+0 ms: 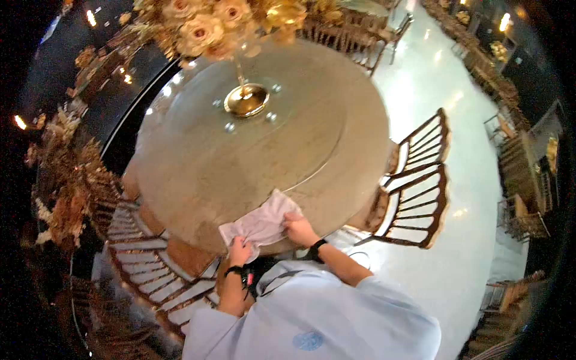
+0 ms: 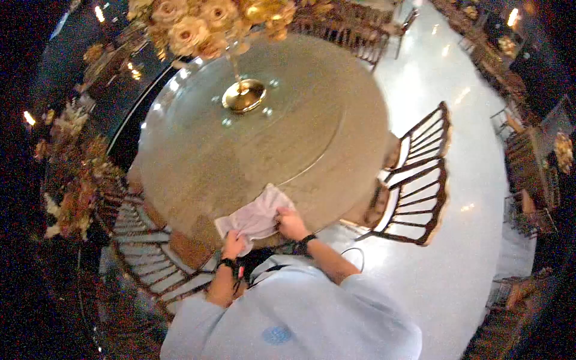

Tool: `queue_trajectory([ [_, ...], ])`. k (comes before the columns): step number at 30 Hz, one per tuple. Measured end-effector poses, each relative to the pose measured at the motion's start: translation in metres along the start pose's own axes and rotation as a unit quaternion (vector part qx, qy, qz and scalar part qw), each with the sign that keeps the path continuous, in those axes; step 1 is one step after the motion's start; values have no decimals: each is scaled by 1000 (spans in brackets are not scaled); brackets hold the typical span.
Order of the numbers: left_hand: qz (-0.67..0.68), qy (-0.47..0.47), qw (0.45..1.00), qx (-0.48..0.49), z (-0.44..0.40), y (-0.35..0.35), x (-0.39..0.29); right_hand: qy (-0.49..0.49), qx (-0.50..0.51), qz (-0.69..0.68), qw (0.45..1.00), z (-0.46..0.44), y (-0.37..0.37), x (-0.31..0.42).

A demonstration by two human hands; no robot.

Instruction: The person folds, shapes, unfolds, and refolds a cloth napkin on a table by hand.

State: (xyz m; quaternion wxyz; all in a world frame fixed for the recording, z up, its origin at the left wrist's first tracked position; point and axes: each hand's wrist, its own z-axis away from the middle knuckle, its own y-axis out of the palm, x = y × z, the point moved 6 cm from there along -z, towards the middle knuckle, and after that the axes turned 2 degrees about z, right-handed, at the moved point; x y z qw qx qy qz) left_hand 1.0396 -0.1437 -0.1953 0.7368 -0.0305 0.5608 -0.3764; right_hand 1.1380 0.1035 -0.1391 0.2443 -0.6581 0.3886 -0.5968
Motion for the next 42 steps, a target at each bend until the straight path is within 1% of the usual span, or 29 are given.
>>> queue_trajectory([
  [1, 28, 6, 1000, 2, 0, 2, -1, 21, 17, -12, 1000, -1, -1, 0],
  [3, 27, -23, 999, -12, 1, 0, -10, 54, 46, -26, 997, 0, -5, 2],
  [5, 16, 8, 999, -45, -7, 3, 7, 15, -9, -1, 1000, 3, -3, 0],
  [6, 24, 14, 999, -41, -5, 7, -8, 16, -10, 10, 1000, 3, -6, -2],
  [8, 42, -113, 992, -26, 11, -2, -24, -18, 12, 35, 999, 2, -10, 5],
  [9, 44, -113, 992, -27, 6, 2, -11, -20, 14, 36, 999, 1, -12, 7],
  [11, -26, -15, 998, -50, -6, 0, 6, -13, 35, 24, 999, 1, -13, 9],
  [12, -28, -15, 998, -52, -5, -5, 4, -15, 34, 21, 999, 1, -12, 12],
  [14, 5, -83, 997, -1, 2, 0, -12, 17, 41, 38, 998, 0, -13, 11],
  [15, 6, -79, 997, -5, 3, -1, -14, 12, 38, 39, 998, 1, -15, 11],
  [17, 59, -67, 996, 10, 1, -1, -16, 12, 40, 38, 998, 1, -17, 13],
  [18, 66, -83, 994, 26, 4, -3, -25, 22, 81, 26, 996, -2, -20, 16],
  [19, 66, -77, 995, 21, -2, -5, -22, 17, 76, 28, 997, -4, -15, 13],
  [21, 114, -107, 987, 45, -8, 1, -7, 15, 48, 55, 997, 0, 0, 2],
  [22, 80, -119, 988, 53, -7, 0, -12, -2, 40, 55, 998, -1, 2, -2],
  [26, 83, -122, 988, 54, -14, 2, -2, -17, 23, 59, 998, 1, -2, 2],
  [28, 105, -127, 982, 93, -16, 4, 4, 10, 32, 35, 999, -2, -8, 4],
  [29, 105, -131, 982, 87, -14, 2, 8, 6, 35, 30, 999, -2, -5, 4],
  [31, 124, -127, 982, 63, -3, -1, -20, 9, -6, 26, 1000, -4, -5, 3],
  [32, 100, -133, 983, 78, 3, -5, -37, 18, 36, 44, 998, -8, -10, 9],
  [33, 100, -136, 983, 74, 1, -4, -33, 15, 39, 41, 998, -7, -8, 9],
  [35, 77, -120, 987, 69, -5, -2, -24, 40, 11, 38, 998, -5, -5, 6],
  [37, 103, -138, 984, 38, 4, -8, -42, 36, 28, 36, 998, -6, -4, 7],
  [39, 40, -91, 994, 38, 4, -7, -40, 26, 54, 34, 998, -4, 0, 8],
  [40, 44, -81, 995, 27, -3, -3, -27, 9, 43, 80, 996, -3, 3, 8],
  [41, 50, -91, 994, 16, -4, -3, -10, -10, 30, 124, 992, -3, 6, 8],
  [42, 33, -95, 995, 25, -5, -4, -17, -3, 73, 116, 990, 0, 18, 4],
])
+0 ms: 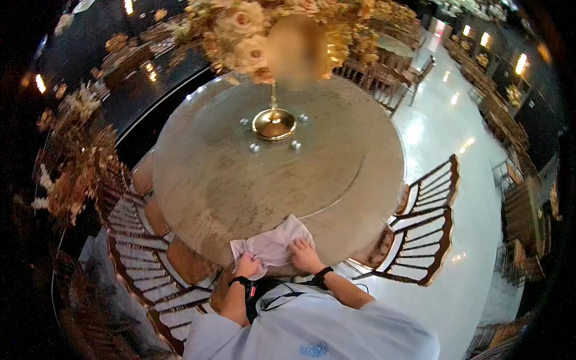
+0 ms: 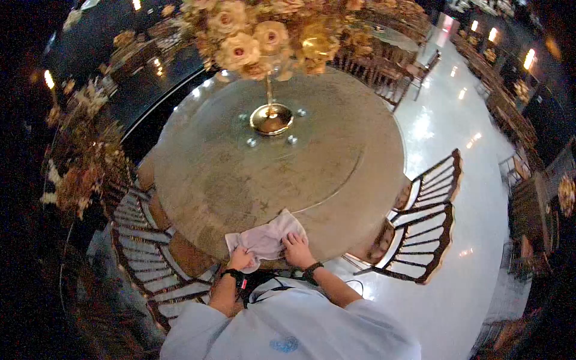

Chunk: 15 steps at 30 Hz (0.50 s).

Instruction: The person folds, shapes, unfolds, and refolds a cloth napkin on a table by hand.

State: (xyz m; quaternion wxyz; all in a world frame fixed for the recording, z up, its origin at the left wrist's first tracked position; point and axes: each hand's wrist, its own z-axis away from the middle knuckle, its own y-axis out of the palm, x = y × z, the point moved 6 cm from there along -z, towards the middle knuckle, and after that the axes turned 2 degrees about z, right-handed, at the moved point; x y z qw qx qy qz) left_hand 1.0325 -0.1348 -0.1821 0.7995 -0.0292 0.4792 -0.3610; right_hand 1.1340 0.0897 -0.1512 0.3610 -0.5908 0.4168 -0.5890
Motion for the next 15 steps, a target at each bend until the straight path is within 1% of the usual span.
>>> queue_trajectory([
  [1, -18, -4, 1000, 8, 3, 1, -4, -13, 6, -2, 1000, 3, 1, 5],
  [2, -38, 17, 999, -19, 3, 1, -3, -21, -2, 21, 1000, 6, 0, 10],
  [3, -34, 13, 999, -28, 5, 2, -1, -28, -11, 45, 999, 7, -4, 14],
  [4, -97, 40, 993, -58, 7, 1, -5, -38, -9, 43, 998, 6, -6, 18],
  [5, -162, 67, 981, -86, 10, 0, -9, -26, 8, 38, 999, 5, -7, 20],
  [6, -154, 41, 984, -76, 14, 1, -7, -13, 24, 32, 999, 4, -10, 23],
  [7, -155, 36, 984, -80, 16, 2, -5, -17, 26, 28, 999, 4, -14, 29],
  [9, -184, 62, 976, -103, 19, 4, -9, -1, 72, 47, 996, 1, -17, 32],
  [11, -199, 61, 974, -92, 26, 5, -12, -14, 72, 54, 996, 0, -10, 29],
  [13, -190, 90, 972, -103, 21, 5, -8, -25, 70, 62, 995, -3, -9, 29],
  [15, -169, 76, 979, -88, 18, 4, -4, -22, 79, 67, 994, -7, -9, 27],
])
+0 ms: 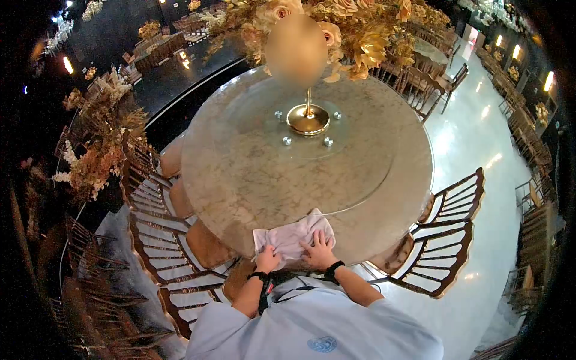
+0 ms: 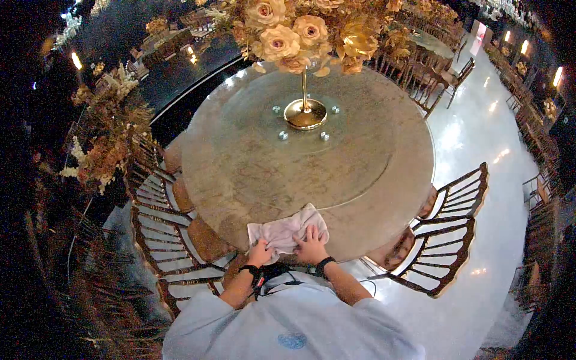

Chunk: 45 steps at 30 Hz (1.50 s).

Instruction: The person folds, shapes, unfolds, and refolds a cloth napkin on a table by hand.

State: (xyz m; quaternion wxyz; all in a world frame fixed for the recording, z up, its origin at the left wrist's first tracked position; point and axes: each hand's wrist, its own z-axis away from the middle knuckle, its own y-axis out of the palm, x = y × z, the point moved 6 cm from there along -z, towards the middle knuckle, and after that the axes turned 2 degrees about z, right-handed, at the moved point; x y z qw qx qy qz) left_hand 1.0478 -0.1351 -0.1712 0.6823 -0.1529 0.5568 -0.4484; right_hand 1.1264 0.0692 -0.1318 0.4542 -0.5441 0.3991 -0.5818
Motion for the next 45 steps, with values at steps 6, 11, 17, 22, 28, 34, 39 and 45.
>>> queue_trajectory([
  [6, 24, -20, 999, 24, 6, -11, -17, 41, 44, -29, 998, -17, 9, -7],
  [11, -10, -18, 999, 39, 6, -8, -14, 49, 77, -36, 995, -26, 10, -12],
  [17, -21, 17, 1000, -10, -2, 5, 2, 41, 30, -39, 998, -22, 9, -14],
  [22, -64, -14, 998, 20, 15, -11, -25, 20, -18, -36, 999, -12, 9, -6],
  [28, -46, -1, 999, 25, 6, -3, -14, -53, -12, -5, 998, -6, -18, 7],
  [34, -56, 12, 998, 33, 3, -8, -19, -41, 81, -1, 996, -4, -25, 35],
  [39, -26, 30, 999, 1, 1, 7, 0, -68, 66, 19, 995, 7, -40, 53],
  [45, -86, 8, 996, 19, 20, -2, -23, 49, 118, 71, 989, 5, 17, 38],
])
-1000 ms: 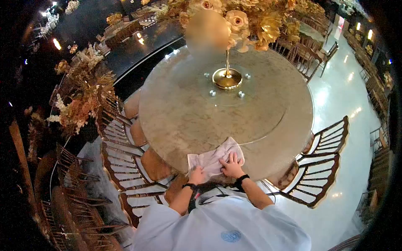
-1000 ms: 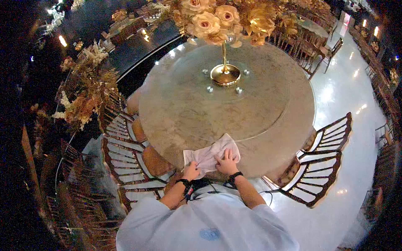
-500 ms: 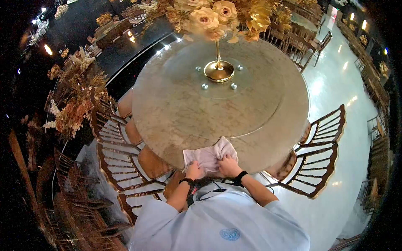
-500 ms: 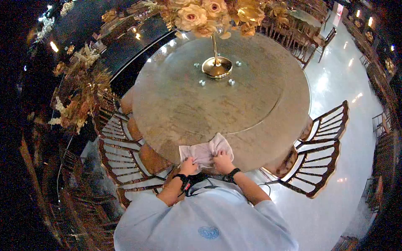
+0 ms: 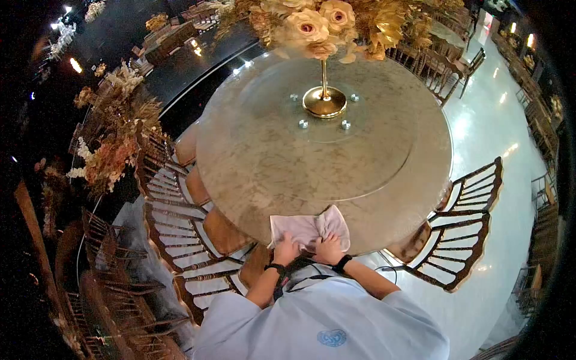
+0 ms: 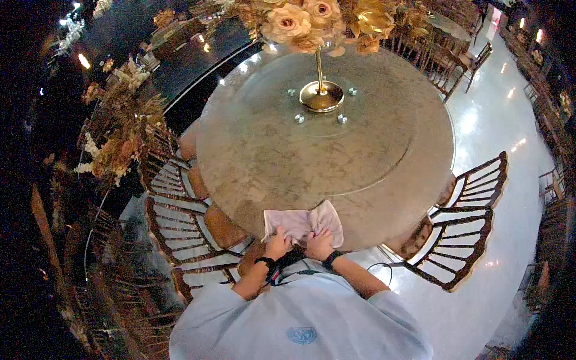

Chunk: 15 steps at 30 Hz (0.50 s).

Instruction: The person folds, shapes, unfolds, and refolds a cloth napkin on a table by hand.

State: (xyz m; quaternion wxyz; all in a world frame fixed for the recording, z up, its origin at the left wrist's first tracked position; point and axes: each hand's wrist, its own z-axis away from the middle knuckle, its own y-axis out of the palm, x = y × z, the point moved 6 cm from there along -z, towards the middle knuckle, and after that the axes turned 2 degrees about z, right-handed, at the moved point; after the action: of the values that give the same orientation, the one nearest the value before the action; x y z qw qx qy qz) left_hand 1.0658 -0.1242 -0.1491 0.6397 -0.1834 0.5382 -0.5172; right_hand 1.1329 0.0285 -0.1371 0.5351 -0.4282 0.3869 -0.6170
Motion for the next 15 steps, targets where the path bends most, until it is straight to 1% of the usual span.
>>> queue_trajectory([
  [1, 0, -2, 1000, 0, 0, 0, 1, 7, 41, -3, 999, -2, 7, -2],
  [3, -5, 34, 999, -22, 0, -1, 0, -1, 44, -18, 999, -5, 9, -7],
  [5, -14, 47, 998, -29, -5, 3, 2, -7, 50, -33, 998, -10, 15, -17],
  [7, -21, 59, 998, -33, -8, 2, 0, -31, 40, -83, 995, -17, 21, -24],
  [9, -20, 63, 997, -31, -9, -3, -3, -36, 41, -82, 995, -15, 20, -29],
  [10, -28, 29, 999, -15, -13, 1, 1, -45, 33, -91, 994, -15, 15, -29],
  [15, -39, 38, 998, -2, -20, -8, -3, -72, -23, -73, 995, -9, -9, -28],
])
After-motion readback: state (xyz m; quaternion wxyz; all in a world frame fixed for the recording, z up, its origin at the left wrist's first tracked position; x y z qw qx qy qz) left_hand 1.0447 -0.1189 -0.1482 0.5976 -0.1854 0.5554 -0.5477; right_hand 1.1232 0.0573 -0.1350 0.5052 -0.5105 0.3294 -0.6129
